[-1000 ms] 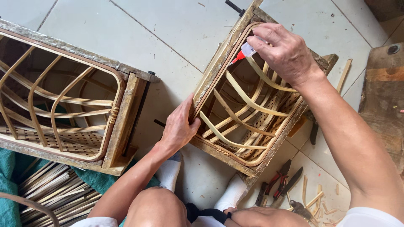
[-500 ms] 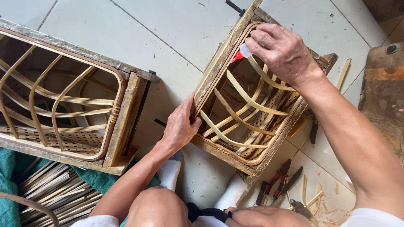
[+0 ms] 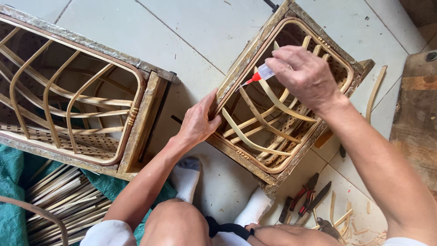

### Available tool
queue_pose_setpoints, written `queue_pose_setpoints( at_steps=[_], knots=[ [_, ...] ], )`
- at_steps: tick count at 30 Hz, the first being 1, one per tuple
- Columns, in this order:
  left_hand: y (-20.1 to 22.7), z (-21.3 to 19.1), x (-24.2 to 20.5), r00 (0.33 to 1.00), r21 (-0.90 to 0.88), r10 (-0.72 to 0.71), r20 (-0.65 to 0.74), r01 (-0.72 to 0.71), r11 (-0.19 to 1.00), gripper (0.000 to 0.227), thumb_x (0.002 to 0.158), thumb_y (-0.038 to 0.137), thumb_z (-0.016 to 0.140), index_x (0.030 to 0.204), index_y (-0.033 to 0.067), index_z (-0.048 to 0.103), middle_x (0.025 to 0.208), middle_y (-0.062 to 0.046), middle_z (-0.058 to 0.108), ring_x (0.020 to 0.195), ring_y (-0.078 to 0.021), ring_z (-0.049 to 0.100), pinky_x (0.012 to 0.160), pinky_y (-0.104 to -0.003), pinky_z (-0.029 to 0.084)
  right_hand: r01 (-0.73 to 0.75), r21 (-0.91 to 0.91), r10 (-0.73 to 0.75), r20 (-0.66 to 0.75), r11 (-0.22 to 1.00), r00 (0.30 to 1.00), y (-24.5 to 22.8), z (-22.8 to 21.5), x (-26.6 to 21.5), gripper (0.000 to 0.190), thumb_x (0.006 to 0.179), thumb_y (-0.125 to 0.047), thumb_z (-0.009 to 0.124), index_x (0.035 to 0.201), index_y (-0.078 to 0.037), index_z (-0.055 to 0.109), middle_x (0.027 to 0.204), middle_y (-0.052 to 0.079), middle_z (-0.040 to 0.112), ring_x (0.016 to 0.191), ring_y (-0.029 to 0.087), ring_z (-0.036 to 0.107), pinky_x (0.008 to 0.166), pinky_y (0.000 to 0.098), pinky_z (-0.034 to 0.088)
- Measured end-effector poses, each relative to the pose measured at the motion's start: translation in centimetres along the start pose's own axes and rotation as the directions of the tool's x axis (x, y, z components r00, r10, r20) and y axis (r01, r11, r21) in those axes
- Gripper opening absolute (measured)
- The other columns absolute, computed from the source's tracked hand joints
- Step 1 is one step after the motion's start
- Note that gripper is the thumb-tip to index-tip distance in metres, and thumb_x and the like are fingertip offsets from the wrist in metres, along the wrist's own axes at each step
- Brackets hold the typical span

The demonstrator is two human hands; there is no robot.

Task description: The person assembles a rectangular bamboo basket frame by inserting curved bamboo strips into a wooden mold, tapping them with a hammer, and applying glue to the joints. The person repeatedly adjusts the strips and applies adhesive along the frame edges.

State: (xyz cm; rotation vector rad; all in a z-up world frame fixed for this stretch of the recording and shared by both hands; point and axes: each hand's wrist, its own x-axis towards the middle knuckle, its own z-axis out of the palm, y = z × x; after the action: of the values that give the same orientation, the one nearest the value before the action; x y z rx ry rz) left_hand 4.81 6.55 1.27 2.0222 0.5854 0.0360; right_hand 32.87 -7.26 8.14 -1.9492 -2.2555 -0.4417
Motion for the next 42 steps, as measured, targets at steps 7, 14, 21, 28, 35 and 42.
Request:
queue_pose_setpoints(
  at_steps=[7,14,21,28,35,42],
  knots=[
    [-2.0,-0.3,-5.3,0.95,-0.475,-0.304,0.066,0.298,0.828,0.064,0.089,0.017,0.067,0.15,0.0048,0.05,0.116,-0.013,0.072,0.094,-0.0168,0.069,0.085,-0.03,0.056,-0.004,0.043,0.003,0.027,0.999,1.0,-1.7,-0.7,1.0,0.022,0.098,-0.008,0.074,0.12,-0.009,0.071,0.119,0.007,0.07,0.115,0.022,0.068,0.094,0.0302,0.062],
    [-4.8,4.3,-6.7,0.926,-0.627,-0.183,-0.33,-0.07,0.776,0.033,0.103,0.008,0.061,0.135,-0.0007,0.063,0.12,-0.007,0.068,0.107,-0.011,0.061,0.094,-0.025,0.05,0.035,-0.034,-0.034,0.036,0.999,0.999,-1.6,-0.4,2.0,0.021,0.1,-0.009,0.073,0.12,-0.009,0.072,0.119,0.007,0.072,0.114,0.021,0.069,0.098,0.0304,0.061],
    [-5.6,5.8,-6.2,0.867,-0.619,-0.208,-0.452,-0.137,0.774,0.025,0.105,0.008,0.058,0.125,0.0,0.07,0.121,-0.006,0.071,0.107,-0.0113,0.063,0.095,-0.025,0.05,0.054,0.066,-0.054,-0.006,0.996,0.999,-3.8,-0.4,1.2,0.017,0.103,-0.013,0.076,0.118,-0.005,0.073,0.118,0.01,0.072,0.111,0.025,0.069,0.101,0.0322,0.062],
    [-5.3,5.9,-6.2,0.853,-0.633,-0.238,-0.464,-0.132,0.763,0.024,0.103,0.008,0.059,0.123,0.0007,0.071,0.116,-0.006,0.071,0.095,-0.0094,0.061,0.086,-0.024,0.051,0.091,0.13,-0.095,0.023,0.987,0.995,-6.6,-0.3,2.7,0.024,0.094,-0.01,0.074,0.118,-0.01,0.074,0.119,0.01,0.073,0.116,0.025,0.069,0.1,0.0323,0.061],
    [-5.2,5.8,-6.0,0.847,-0.587,-0.201,-0.492,-0.152,0.795,0.024,0.103,0.008,0.059,0.122,-0.0001,0.071,0.115,-0.006,0.071,0.101,-0.0106,0.063,0.091,-0.024,0.051,0.113,0.11,-0.117,0.035,0.988,0.992,-7.4,-1.4,3.4,0.022,0.095,-0.009,0.072,0.117,-0.008,0.073,0.115,0.007,0.073,0.111,0.023,0.068,0.1,0.0343,0.061],
    [-5.6,6.1,-6.1,0.85,-0.596,-0.175,-0.497,-0.188,0.781,0.024,0.105,0.007,0.056,0.123,-0.0003,0.07,0.119,-0.007,0.071,0.109,-0.0125,0.064,0.098,-0.025,0.049,-0.223,0.192,0.154,0.318,0.956,0.935,-10.9,-5.5,-0.3,0.036,0.088,-0.027,0.079,0.109,0.002,0.073,0.092,0.013,0.073,0.071,0.021,0.067,0.063,0.0347,0.057]
  ],
)
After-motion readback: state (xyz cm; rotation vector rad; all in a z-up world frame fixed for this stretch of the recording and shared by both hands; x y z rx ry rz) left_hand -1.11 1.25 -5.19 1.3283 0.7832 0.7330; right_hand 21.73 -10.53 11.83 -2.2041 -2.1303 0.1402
